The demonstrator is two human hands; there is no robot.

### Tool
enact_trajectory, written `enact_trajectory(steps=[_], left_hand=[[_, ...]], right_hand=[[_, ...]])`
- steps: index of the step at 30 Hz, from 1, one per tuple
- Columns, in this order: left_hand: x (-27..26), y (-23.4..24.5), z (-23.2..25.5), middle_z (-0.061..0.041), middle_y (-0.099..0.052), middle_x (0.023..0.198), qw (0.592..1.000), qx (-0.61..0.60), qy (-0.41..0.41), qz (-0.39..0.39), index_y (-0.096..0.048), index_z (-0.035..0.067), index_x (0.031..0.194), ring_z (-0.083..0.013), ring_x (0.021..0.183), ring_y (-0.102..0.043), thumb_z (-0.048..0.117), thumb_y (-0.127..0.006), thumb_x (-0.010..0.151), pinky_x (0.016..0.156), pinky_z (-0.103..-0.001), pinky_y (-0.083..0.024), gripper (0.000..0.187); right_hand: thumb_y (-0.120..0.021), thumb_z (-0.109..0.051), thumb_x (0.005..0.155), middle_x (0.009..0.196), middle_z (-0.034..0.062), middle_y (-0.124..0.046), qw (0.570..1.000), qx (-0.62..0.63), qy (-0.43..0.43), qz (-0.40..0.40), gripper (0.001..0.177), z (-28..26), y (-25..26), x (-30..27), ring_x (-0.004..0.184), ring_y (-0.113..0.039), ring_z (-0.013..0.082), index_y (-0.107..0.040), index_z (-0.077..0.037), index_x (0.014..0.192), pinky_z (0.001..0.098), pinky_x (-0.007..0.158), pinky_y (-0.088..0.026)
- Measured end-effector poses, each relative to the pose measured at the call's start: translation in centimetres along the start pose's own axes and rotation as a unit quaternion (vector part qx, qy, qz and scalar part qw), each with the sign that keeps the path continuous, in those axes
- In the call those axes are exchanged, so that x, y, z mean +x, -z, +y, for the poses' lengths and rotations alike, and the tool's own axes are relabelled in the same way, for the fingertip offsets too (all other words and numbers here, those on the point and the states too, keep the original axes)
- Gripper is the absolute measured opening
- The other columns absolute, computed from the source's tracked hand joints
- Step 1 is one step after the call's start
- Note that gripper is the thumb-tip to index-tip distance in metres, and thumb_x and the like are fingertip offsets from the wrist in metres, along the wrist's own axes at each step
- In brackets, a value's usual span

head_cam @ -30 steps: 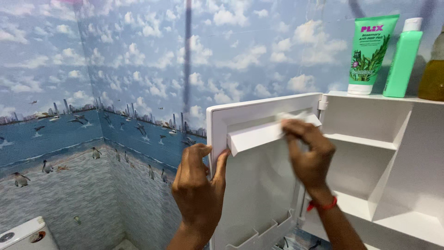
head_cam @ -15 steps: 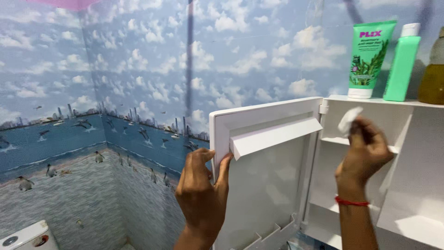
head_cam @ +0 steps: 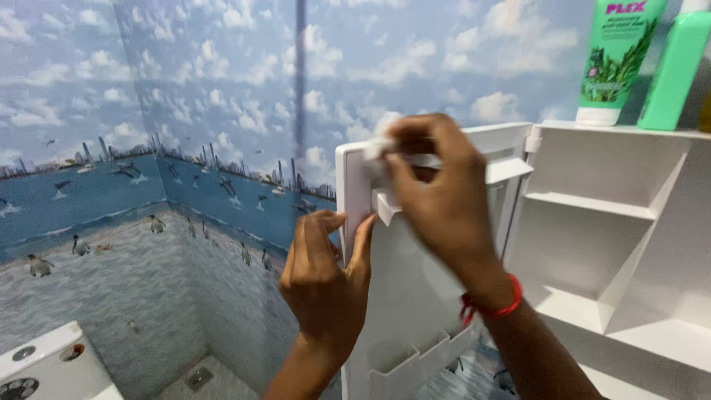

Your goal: The person cleans a bathroom mirror with a cloth, then organizes toiletries on the sink and inside a wall-mounted cabinet. Items handled include a soap dish, a plastic cup, a soap box, a small container, toothbrushes, and toothpaste tubes, which are placed into the cabinet shelves and door hooks.

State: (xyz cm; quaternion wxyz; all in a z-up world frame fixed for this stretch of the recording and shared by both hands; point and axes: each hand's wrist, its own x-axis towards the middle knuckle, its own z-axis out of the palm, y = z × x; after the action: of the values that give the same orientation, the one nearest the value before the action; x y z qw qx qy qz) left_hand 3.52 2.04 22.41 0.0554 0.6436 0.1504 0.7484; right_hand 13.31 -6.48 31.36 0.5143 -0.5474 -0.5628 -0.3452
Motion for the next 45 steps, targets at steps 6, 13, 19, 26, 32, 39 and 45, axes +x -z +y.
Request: enact_trajectory(steps=[6,13,19,26,32,39,45], left_hand=[[-0.3,1.3,-1.1,-0.009,-0.071,0.098,0.992,-0.099,0.01,-0.075,-0.063,0.001,0.108,-0.0177,0.066,-0.066,0.016,-0.081,0.08,0.06,-0.035,-0.054,0.037],[-1.2,2.9,-3.8,-0.019,-0.071,0.124,0.865,-0.455,0.161,-0.136,-0.042,0.006,0.109,-0.0122,0.09,-0.066,-0.003,-0.048,0.094,0.081,-0.027,-0.061,0.019],[-0.8,2.8,-3.7,-0.02,-0.071,0.123,0.86,-0.46,0.158,-0.153,-0.045,0.007,0.109,-0.0115,0.094,-0.069,-0.003,-0.067,0.098,0.084,-0.026,-0.063,0.027],[-1.4,2.6,-2.7,-0.014,-0.072,0.118,0.887,-0.417,0.113,-0.16,-0.055,0.005,0.114,-0.0102,0.092,-0.071,0.001,-0.083,0.095,0.083,-0.025,-0.064,0.034],[-2.6,3.4,0.1,-0.01,-0.072,0.118,0.871,-0.45,0.106,-0.165,-0.06,0.005,0.119,-0.0091,0.089,-0.072,0.005,-0.085,0.094,0.076,-0.021,-0.065,0.035],[-4.0,2.0,8.3,-0.005,-0.075,0.112,0.872,-0.454,-0.012,-0.182,-0.063,0.011,0.12,-0.0116,0.087,-0.075,0.023,-0.092,0.084,0.072,-0.023,-0.06,0.048],[-2.7,-1.0,14.5,-0.001,-0.075,0.106,0.785,-0.541,-0.082,-0.291,-0.054,0.012,0.144,-0.0098,0.09,-0.072,0.034,-0.085,0.088,0.076,-0.024,-0.06,0.068]], right_hand=[[-0.073,0.0,0.093,0.106,0.0137,-0.069,0.998,-0.059,0.034,0.004,0.014,-5.6,-2.2,-2.9,0.091,-0.076,0.021,-0.068,0.0,0.106,0.0286,0.081,-0.066],[-0.075,0.0,0.09,0.102,0.0101,-0.071,0.997,-0.053,-0.042,0.037,0.019,-6.1,-3.3,-11.5,0.091,-0.076,0.0201,-0.072,-0.004,0.108,0.0286,0.078,-0.064],[-0.08,0.002,0.08,0.098,0.0119,-0.074,0.984,-0.021,-0.176,0.023,0.021,-2.9,-6.2,-24.3,0.09,-0.079,0.0195,-0.076,-0.004,0.1,0.0296,0.078,-0.066],[-0.083,-0.001,0.071,0.096,0.0121,-0.074,0.98,-0.062,-0.181,0.062,0.026,2.2,-9.2,-40.0,0.092,-0.077,0.0231,-0.075,-0.007,0.095,0.0321,0.08,-0.063],[-0.081,-0.001,0.074,0.099,0.0137,-0.074,0.971,-0.113,-0.208,-0.036,0.026,5.5,-7.0,-46.6,0.095,-0.076,0.025,-0.075,-0.006,0.099,0.033,0.081,-0.063],[-0.078,-0.001,0.078,0.103,0.0155,-0.073,0.933,-0.266,-0.242,-0.018,0.026,6.7,2.3,-47.5,0.098,-0.075,0.0273,-0.074,-0.006,0.104,0.0341,0.082,-0.063],[-0.075,-0.001,0.082,0.107,0.017,-0.073,0.864,-0.435,-0.236,0.094,0.026,7.5,11.0,-48.1,0.102,-0.074,0.0293,-0.073,-0.006,0.108,0.0351,0.083,-0.063]])
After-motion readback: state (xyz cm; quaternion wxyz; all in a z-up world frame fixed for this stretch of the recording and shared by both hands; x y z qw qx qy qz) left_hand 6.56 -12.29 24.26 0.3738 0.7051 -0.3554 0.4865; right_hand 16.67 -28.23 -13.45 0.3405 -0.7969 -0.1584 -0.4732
